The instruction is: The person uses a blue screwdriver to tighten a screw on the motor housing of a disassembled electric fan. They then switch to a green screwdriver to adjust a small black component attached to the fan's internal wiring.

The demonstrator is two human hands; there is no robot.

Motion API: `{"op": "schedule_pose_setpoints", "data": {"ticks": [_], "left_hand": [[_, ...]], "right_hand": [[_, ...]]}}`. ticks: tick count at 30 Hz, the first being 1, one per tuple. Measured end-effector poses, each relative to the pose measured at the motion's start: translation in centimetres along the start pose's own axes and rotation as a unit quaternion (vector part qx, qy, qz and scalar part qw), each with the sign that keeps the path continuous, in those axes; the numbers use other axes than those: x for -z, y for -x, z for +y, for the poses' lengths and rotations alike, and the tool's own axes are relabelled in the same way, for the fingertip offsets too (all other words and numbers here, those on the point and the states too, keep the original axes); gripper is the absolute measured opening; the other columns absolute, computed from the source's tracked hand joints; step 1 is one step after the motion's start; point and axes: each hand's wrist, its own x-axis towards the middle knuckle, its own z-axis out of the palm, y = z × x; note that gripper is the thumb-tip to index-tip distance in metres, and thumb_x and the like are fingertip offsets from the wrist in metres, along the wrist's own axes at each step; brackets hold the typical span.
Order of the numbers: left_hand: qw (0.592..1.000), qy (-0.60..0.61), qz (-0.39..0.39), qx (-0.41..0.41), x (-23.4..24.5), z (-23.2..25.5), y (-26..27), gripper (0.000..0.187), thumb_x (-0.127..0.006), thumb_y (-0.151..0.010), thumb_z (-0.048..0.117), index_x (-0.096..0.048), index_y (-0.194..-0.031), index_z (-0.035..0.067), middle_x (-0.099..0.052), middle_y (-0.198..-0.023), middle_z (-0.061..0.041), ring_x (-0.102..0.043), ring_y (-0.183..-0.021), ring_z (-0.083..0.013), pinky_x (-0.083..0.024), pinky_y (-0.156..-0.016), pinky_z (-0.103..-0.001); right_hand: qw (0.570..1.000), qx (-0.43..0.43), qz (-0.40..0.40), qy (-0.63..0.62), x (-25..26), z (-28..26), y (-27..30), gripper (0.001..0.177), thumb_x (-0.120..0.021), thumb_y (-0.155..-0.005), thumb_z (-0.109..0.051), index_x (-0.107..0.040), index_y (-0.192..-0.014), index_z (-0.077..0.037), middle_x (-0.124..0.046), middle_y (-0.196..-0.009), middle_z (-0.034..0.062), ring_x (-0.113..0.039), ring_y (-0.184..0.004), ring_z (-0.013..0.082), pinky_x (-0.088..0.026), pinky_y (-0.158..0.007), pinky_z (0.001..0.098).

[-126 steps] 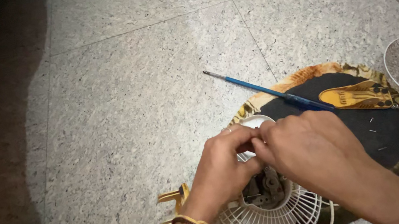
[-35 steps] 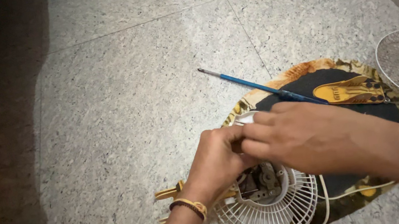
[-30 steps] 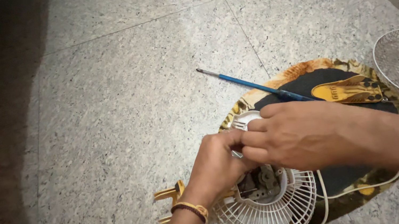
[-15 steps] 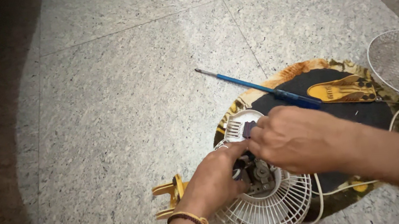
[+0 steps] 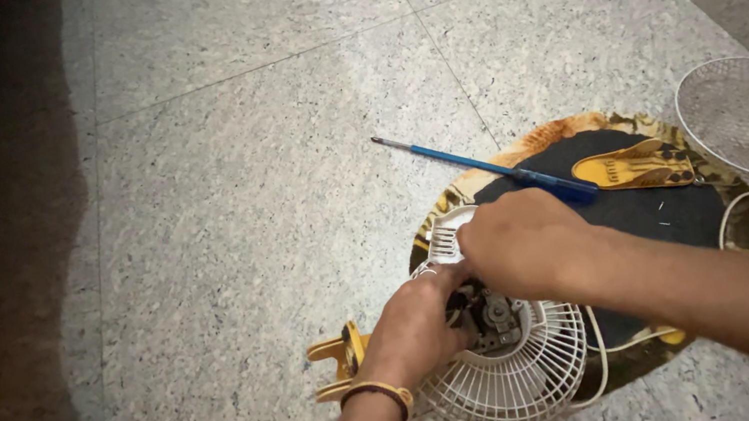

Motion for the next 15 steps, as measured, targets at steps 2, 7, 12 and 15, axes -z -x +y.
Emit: {"op": "schedule_pose_setpoints", "data": {"ticks": [2,7,12,15], "left_hand": [[1.0,-0.005,0.001,0.005,-0.1,-0.2,-0.1,0.066,-0.082,-0.065,0.002,-0.065,-0.127,0.016,-0.072,-0.118,-0.012,-0.067,-0.113,-0.031,-0.051,-0.101,-0.04],[0.999,-0.01,0.026,-0.02,-0.6,-0.6,0.0,0.05,-0.084,-0.065,0.006,-0.068,-0.112,0.011,-0.072,-0.113,-0.015,-0.067,-0.109,-0.034,-0.052,-0.097,-0.042],[1.0,-0.011,0.018,-0.014,-0.6,-0.8,-0.3,0.054,-0.085,-0.063,0.005,-0.066,-0.114,0.008,-0.071,-0.114,-0.016,-0.066,-0.11,-0.0347,-0.052,-0.095,-0.044],[1.0,-0.011,0.015,-0.015,-0.6,-0.8,-0.2,0.064,-0.084,-0.063,0.005,-0.065,-0.124,0.011,-0.07,-0.112,-0.017,-0.066,-0.107,-0.0356,-0.052,-0.094,-0.044]], "right_hand": [[0.994,0.08,-0.028,0.072,-0.1,0.2,0.1,0.019,-0.063,-0.086,-0.015,-0.072,-0.101,-0.008,-0.075,-0.092,0.0159,-0.075,-0.087,0.0332,-0.06,-0.074,0.0464],[0.923,0.319,0.079,0.2,0.0,1.4,1.2,0.013,-0.061,-0.085,-0.014,-0.071,-0.09,-0.006,-0.071,-0.089,0.0098,-0.07,-0.085,0.0282,-0.058,-0.065,0.0406],[0.88,0.349,0.079,0.311,-0.4,1.7,1.0,0.024,-0.058,-0.09,-0.021,-0.069,-0.088,0.0,-0.066,-0.081,0.0067,-0.064,-0.074,0.0209,-0.052,-0.06,0.0347],[0.871,0.347,0.026,0.347,-1.0,1.8,0.9,0.029,-0.054,-0.097,-0.023,-0.068,-0.091,0.002,-0.065,-0.081,0.0088,-0.064,-0.07,0.0197,-0.051,-0.056,0.0334]]}}
